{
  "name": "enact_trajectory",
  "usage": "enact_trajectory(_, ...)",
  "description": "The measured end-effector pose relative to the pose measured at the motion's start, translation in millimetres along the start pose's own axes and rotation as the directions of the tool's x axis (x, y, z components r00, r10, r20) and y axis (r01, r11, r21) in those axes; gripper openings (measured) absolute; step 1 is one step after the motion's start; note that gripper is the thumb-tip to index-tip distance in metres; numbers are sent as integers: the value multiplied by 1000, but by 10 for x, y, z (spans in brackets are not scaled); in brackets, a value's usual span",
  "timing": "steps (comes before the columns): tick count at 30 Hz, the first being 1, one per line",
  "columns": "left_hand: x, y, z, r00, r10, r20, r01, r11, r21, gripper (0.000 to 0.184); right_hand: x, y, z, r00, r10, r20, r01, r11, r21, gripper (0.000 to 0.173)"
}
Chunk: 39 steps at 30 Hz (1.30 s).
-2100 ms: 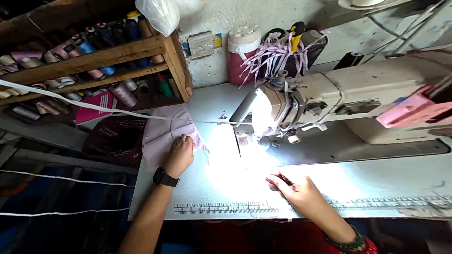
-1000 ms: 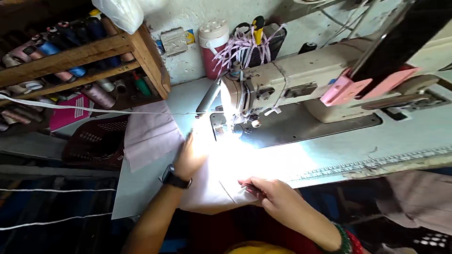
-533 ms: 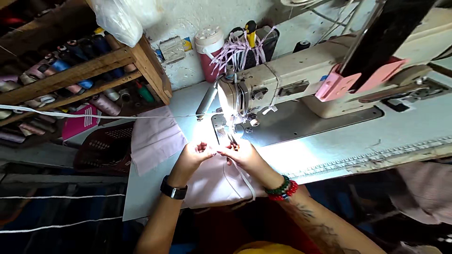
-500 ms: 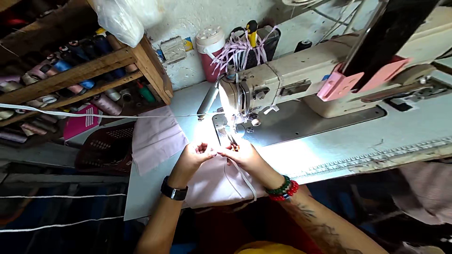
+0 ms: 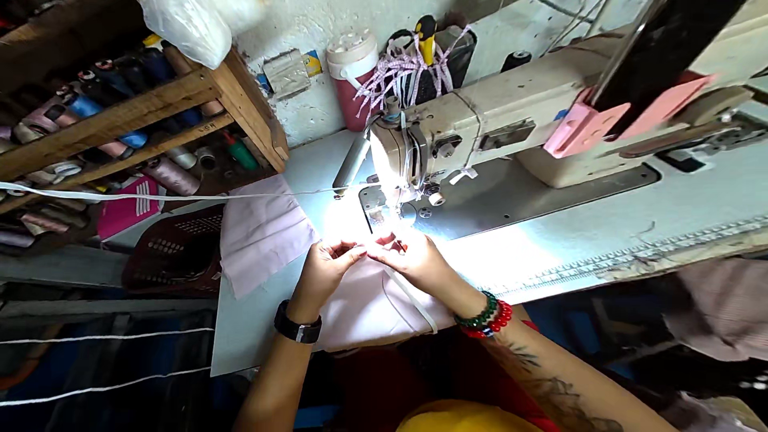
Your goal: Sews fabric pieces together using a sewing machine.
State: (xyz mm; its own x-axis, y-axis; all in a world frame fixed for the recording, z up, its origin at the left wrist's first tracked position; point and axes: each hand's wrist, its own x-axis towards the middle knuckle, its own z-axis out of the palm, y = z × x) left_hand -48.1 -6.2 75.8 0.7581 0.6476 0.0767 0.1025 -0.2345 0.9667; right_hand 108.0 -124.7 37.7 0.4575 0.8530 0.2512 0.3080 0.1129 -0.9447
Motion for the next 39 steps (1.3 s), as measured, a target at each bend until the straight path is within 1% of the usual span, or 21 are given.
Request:
enact_trajectory(3,28,-7,-7,999,32,-25,-29,993,110,9,-32,63,59,993,-93,-77,86,992,-93,25)
enact_trajectory(5,50,-11,-22,999,17,-30,-11,986,167,10,-65,95,89,970,-202,-134,170,961,-218,24)
enact_trajectory(8,70,-16,-29,1000,-1,-16,3,989,150,11,-93,112,105,894,-426,-142,335,843,-420,19)
enact_trajectory(10,67,9,-33,1000,-8,15,7,995,101,8,-90,136,107,844,-527,-106,408,756,-512,20)
enact_trajectory(12,63,36,-37,999,-14,33,12,997,79,9,-82,137,108,818,-571,-66,439,696,-569,21)
enact_trajectory(16,77,76,-28,999,-39,27,38,997,67,10,-70,117,112,816,-579,-5,465,660,-590,23)
enact_trajectory(19,188,0,-19,999,-38,33,36,998,42,12,-126,143,85,847,-527,76,465,662,-588,30)
enact_trajectory(21,342,-113,5,998,-25,56,21,997,68,16,-217,160,18,893,-429,140,413,652,-636,35)
enact_trajectory(22,435,-161,34,997,-12,73,2,991,137,18,-270,151,-30,924,-340,177,367,649,-667,34)
enact_trajectory(23,528,-211,80,996,7,87,-30,965,261,22,-316,137,-79,947,-243,209,318,644,-696,33)
enact_trajectory(25,673,-328,183,988,63,139,-128,838,531,26,-352,118,-155,961,-132,242,271,599,-753,23)
enact_trajectory(26,715,-393,239,981,106,161,-186,749,636,26,-343,93,-187,964,-100,248,258,585,-769,18)
enact_trajectory(27,738,-457,291,967,174,185,-254,662,705,25,-321,61,-224,964,-67,257,247,578,-778,20)
enact_trajectory(29,750,-552,329,898,324,299,-430,495,755,19,-261,60,-317,961,-49,273,248,588,-770,23)
enact_trajectory(30,742,-576,315,835,402,377,-532,414,739,17,-223,77,-376,959,-69,274,259,596,-760,23)
enact_trajectory(31,714,-575,295,774,446,449,-611,341,715,17,-178,93,-454,959,-94,267,269,593,-759,21)
enact_trajectory(32,665,-558,285,742,445,502,-651,300,697,19,-120,105,-550,959,-105,264,274,582,-765,17)
enact_trajectory(34,541,-491,340,759,367,538,-639,263,723,29,31,91,-784,967,40,254,187,570,-800,14)
enact_trajectory(36,434,-419,513,832,271,484,-550,296,781,32,206,165,-1010,954,146,263,155,512,-845,22)
enact_trajectory(38,424,-372,691,881,228,415,-471,328,819,29,342,304,-1179,939,91,332,252,474,-844,19)
enact_trajectory(39,442,-358,752,898,211,385,-436,334,835,33,395,354,-1235,926,41,375,316,460,-830,22)
